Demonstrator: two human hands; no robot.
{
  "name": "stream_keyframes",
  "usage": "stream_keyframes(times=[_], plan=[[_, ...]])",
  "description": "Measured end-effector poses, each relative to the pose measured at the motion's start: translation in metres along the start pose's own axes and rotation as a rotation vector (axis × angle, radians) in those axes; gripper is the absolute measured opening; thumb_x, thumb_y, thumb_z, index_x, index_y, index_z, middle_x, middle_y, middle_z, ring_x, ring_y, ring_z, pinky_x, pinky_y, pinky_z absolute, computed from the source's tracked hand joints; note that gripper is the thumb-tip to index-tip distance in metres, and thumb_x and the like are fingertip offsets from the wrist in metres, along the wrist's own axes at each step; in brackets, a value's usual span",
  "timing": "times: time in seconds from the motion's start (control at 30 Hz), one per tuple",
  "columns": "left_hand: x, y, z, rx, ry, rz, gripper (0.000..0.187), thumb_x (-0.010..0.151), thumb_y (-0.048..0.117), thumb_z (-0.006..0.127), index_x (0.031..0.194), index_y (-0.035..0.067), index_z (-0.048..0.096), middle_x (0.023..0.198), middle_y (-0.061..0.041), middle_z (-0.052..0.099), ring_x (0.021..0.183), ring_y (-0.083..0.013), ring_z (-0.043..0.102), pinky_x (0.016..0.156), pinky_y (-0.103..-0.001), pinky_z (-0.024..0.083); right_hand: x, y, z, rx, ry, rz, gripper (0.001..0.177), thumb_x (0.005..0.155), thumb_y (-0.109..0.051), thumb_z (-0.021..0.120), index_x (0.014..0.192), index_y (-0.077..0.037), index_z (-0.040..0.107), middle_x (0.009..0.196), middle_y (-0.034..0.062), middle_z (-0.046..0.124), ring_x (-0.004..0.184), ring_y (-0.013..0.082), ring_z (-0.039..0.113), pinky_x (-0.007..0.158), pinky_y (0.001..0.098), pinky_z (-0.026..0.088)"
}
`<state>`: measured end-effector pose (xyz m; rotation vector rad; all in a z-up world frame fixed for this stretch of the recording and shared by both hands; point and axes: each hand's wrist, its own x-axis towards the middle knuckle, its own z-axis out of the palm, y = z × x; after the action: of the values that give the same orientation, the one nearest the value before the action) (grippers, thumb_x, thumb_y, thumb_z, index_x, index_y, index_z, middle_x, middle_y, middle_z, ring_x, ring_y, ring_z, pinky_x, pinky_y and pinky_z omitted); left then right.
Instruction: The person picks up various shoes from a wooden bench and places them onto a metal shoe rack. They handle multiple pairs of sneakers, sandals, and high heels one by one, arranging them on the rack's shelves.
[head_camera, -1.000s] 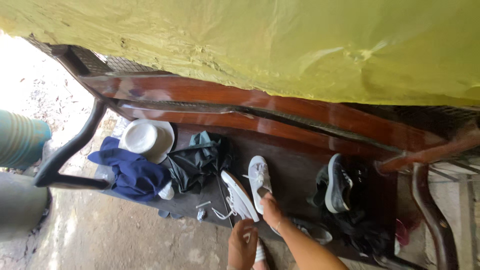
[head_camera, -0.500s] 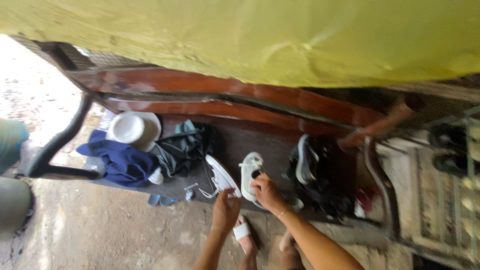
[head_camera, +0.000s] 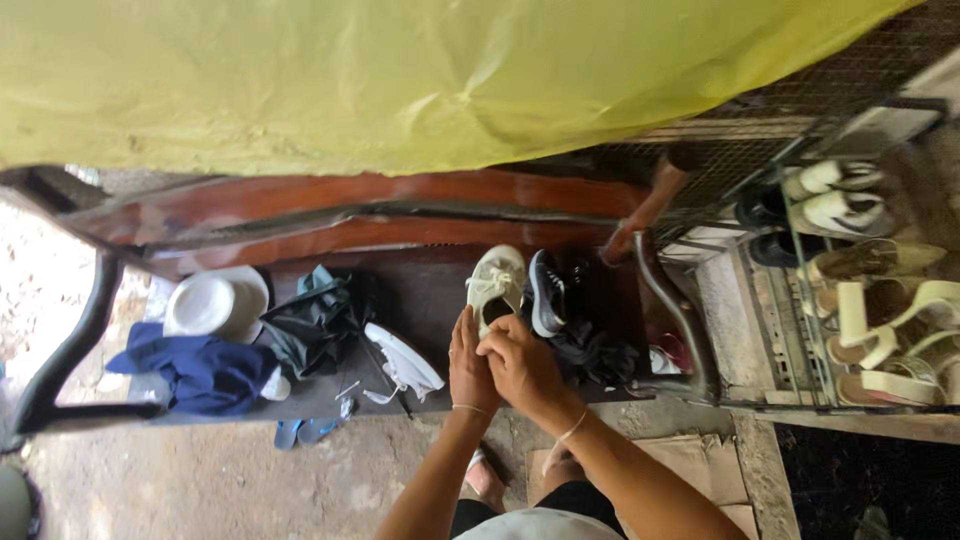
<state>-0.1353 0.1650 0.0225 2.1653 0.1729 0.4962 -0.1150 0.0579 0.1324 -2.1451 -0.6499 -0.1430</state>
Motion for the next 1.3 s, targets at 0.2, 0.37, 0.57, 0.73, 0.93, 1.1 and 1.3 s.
stream_keyframes(times=[0.2, 0.37, 0.57, 0.73, 0.93, 1.1, 1.3], plan=[[0.012, 0.046, 0.013, -0.064, 0.161, 0.213, 0.062, 0.092, 0.017, 0.070, 0.148, -0.003, 0.050, 0.148, -0.026, 0.056, 0.135, -0.0429, 0.059, 0.111, -0.044, 0.050, 0.000, -0.012, -0.056, 0.027, 0.025, 0.067, 0.039, 0.087, -0.011, 0.073, 0.122, 0.000, 0.060, 0.104, 0.0171, 0.065, 0.086, 0.0331, 0.068, 0.071, 0.0396, 0.056], [0.029, 0.097, 0.028, 0.013, 0.149, 0.369, 0.076, 0.082, 0.029, 0.081, 0.140, -0.008, 0.049, 0.139, -0.027, 0.057, 0.125, -0.0434, 0.059, 0.103, -0.046, 0.051, -0.007, 0.025, -0.104, 0.202, 0.036, 0.162, 0.051, 0.090, -0.024, 0.075, 0.129, 0.003, 0.056, 0.107, 0.0165, 0.069, 0.083, 0.0253, 0.071, 0.071, 0.0362, 0.058], [0.034, 0.145, 0.066, 0.019, 0.068, 0.523, 0.065, 0.089, 0.017, 0.075, 0.144, -0.003, 0.050, 0.143, -0.025, 0.057, 0.133, -0.0432, 0.060, 0.113, -0.049, 0.050, -0.031, 0.083, -0.154, 0.179, 0.164, 0.049, 0.017, 0.107, -0.021, 0.071, 0.117, -0.008, 0.068, 0.096, 0.0089, 0.073, 0.079, 0.0150, 0.073, 0.074, 0.0308, 0.060], [0.038, 0.174, 0.082, 0.096, -0.122, 0.696, 0.082, 0.069, 0.013, 0.078, 0.142, -0.007, 0.047, 0.144, -0.029, 0.053, 0.133, -0.0487, 0.053, 0.111, -0.053, 0.046, -0.035, 0.113, -0.223, -0.037, 0.264, 0.297, 0.055, 0.085, -0.012, 0.077, 0.134, -0.005, 0.052, 0.116, 0.0161, 0.060, 0.092, 0.0290, 0.064, 0.076, 0.0378, 0.057], [0.032, 0.223, 0.099, 0.035, -0.192, 0.882, 0.075, 0.078, 0.011, 0.080, 0.144, -0.006, 0.048, 0.147, -0.028, 0.050, 0.137, -0.0518, 0.049, 0.116, -0.053, 0.044, -0.041, 0.125, -0.265, -0.256, 0.401, 0.021, 0.074, 0.068, 0.007, 0.074, 0.136, -0.001, 0.047, 0.131, 0.0231, 0.051, 0.128, 0.0416, 0.049, 0.109, 0.0495, 0.043], [0.032, 0.259, 0.113, 0.071, -0.200, 0.939, 0.077, 0.073, 0.010, 0.077, 0.142, -0.009, 0.049, 0.147, -0.029, 0.050, 0.137, -0.0530, 0.049, 0.115, -0.055, 0.044, -0.043, 0.143, -0.282, -0.355, 0.441, 0.119, 0.064, 0.074, 0.018, 0.064, 0.134, 0.000, 0.053, 0.133, 0.0224, 0.056, 0.126, 0.0395, 0.056, 0.107, 0.0432, 0.049], [0.034, 0.270, 0.123, 0.068, -0.299, 0.813, 0.084, 0.069, 0.012, 0.077, 0.146, -0.005, 0.047, 0.150, -0.025, 0.049, 0.137, -0.0508, 0.048, 0.112, -0.049, 0.047, -0.054, 0.161, -0.294, -0.352, 0.446, 0.239, 0.061, 0.070, 0.017, 0.065, 0.129, 0.002, 0.063, 0.119, 0.0190, 0.067, 0.109, 0.0379, 0.066, 0.095, 0.0419, 0.052]])
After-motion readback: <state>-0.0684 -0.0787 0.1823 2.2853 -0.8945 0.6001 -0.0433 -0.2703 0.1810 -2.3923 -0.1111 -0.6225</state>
